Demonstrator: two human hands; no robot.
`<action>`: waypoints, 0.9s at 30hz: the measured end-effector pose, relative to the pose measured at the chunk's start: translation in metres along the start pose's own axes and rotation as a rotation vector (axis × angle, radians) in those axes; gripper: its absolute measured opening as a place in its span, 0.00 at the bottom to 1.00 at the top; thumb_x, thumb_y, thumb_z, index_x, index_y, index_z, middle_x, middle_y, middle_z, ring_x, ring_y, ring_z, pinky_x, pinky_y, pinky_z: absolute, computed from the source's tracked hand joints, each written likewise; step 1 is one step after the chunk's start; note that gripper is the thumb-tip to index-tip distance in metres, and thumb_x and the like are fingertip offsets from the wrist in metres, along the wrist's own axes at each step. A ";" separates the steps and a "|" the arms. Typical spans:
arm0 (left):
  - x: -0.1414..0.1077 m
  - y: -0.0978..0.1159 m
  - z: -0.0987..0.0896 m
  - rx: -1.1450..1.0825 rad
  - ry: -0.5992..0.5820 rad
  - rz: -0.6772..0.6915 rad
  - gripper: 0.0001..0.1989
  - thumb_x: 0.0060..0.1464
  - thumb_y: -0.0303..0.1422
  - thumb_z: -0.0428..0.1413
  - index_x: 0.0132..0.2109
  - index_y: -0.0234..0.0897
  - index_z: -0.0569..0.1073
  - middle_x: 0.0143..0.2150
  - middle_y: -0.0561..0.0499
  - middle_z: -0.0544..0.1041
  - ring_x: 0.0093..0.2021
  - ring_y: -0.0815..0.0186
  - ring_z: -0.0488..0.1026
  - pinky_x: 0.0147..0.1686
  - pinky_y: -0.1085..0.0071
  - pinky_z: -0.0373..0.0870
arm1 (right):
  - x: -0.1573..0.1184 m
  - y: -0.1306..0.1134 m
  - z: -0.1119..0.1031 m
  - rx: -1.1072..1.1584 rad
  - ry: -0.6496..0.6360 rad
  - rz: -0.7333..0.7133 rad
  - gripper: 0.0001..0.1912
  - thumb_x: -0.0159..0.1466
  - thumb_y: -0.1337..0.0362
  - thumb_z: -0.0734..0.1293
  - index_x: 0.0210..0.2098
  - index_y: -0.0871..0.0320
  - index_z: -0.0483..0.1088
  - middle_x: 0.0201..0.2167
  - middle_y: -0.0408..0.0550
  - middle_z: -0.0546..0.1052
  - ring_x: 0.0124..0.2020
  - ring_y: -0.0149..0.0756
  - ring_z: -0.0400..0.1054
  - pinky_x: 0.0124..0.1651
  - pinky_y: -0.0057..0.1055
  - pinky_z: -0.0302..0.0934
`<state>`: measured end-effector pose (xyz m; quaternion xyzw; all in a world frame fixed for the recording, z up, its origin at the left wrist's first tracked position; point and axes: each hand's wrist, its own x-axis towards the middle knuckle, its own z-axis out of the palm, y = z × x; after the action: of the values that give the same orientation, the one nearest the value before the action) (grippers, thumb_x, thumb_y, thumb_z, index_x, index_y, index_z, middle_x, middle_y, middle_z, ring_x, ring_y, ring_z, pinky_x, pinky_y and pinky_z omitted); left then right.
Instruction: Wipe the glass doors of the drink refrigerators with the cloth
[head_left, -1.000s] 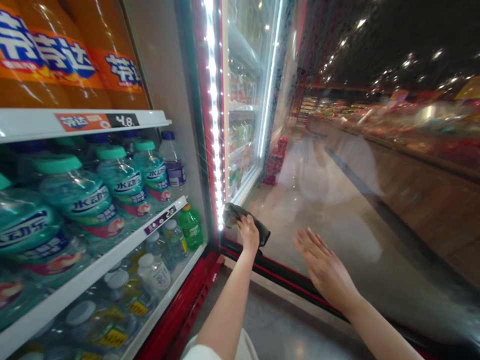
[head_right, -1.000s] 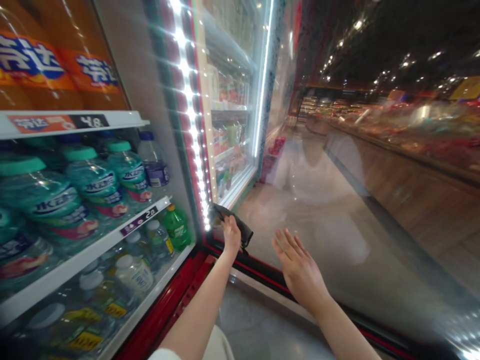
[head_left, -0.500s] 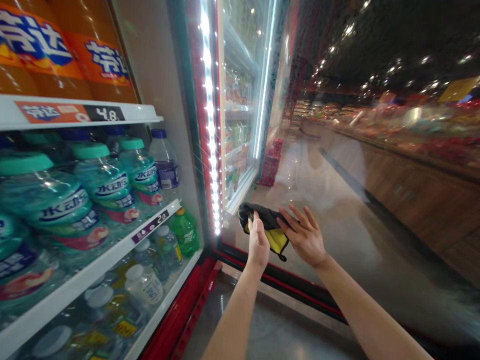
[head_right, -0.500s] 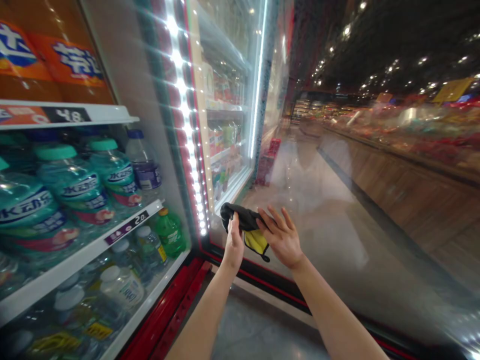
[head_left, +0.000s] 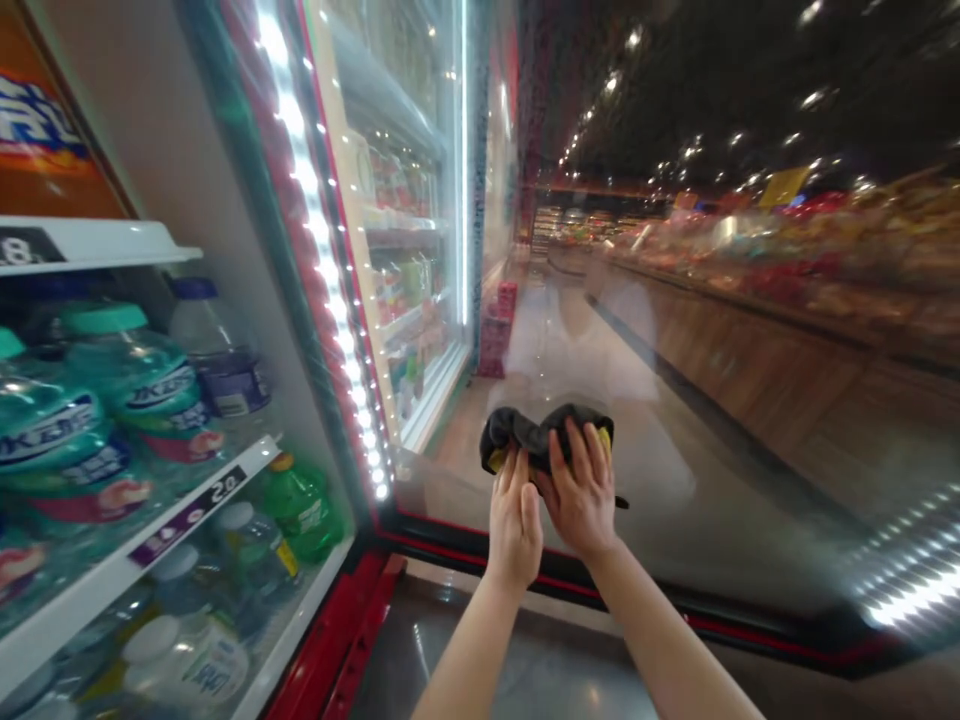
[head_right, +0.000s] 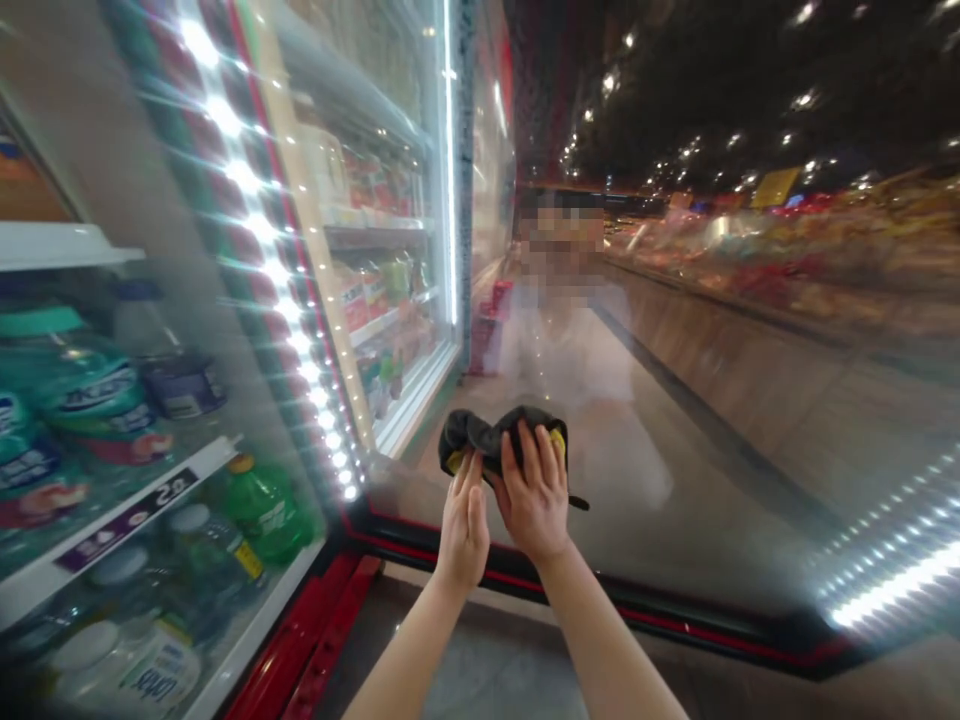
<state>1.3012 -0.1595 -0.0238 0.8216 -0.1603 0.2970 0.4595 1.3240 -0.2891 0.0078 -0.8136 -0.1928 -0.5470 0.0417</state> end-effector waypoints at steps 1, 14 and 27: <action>-0.004 0.001 0.005 -0.021 0.005 -0.003 0.28 0.73 0.39 0.33 0.73 0.36 0.57 0.72 0.39 0.64 0.73 0.58 0.59 0.69 0.52 0.62 | -0.007 0.001 0.001 -0.001 -0.026 -0.036 0.27 0.71 0.63 0.61 0.68 0.61 0.64 0.61 0.59 0.75 0.66 0.50 0.63 0.69 0.46 0.55; 0.051 0.032 0.002 0.336 0.113 0.254 0.29 0.70 0.35 0.45 0.75 0.44 0.54 0.74 0.43 0.60 0.78 0.49 0.42 0.73 0.39 0.45 | 0.060 0.058 -0.028 -0.028 -0.005 -0.013 0.34 0.69 0.72 0.58 0.72 0.45 0.57 0.70 0.49 0.66 0.75 0.47 0.50 0.75 0.54 0.47; 0.047 0.074 0.040 0.069 -0.239 0.354 0.29 0.71 0.35 0.42 0.75 0.37 0.51 0.74 0.37 0.60 0.75 0.54 0.54 0.70 0.51 0.61 | 0.028 0.110 -0.070 0.029 0.043 0.124 0.34 0.70 0.71 0.55 0.74 0.57 0.52 0.73 0.55 0.58 0.77 0.55 0.40 0.72 0.61 0.52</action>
<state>1.3112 -0.2315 0.0386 0.8252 -0.3451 0.2788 0.3496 1.3113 -0.4027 0.0773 -0.8112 -0.1493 -0.5580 0.0915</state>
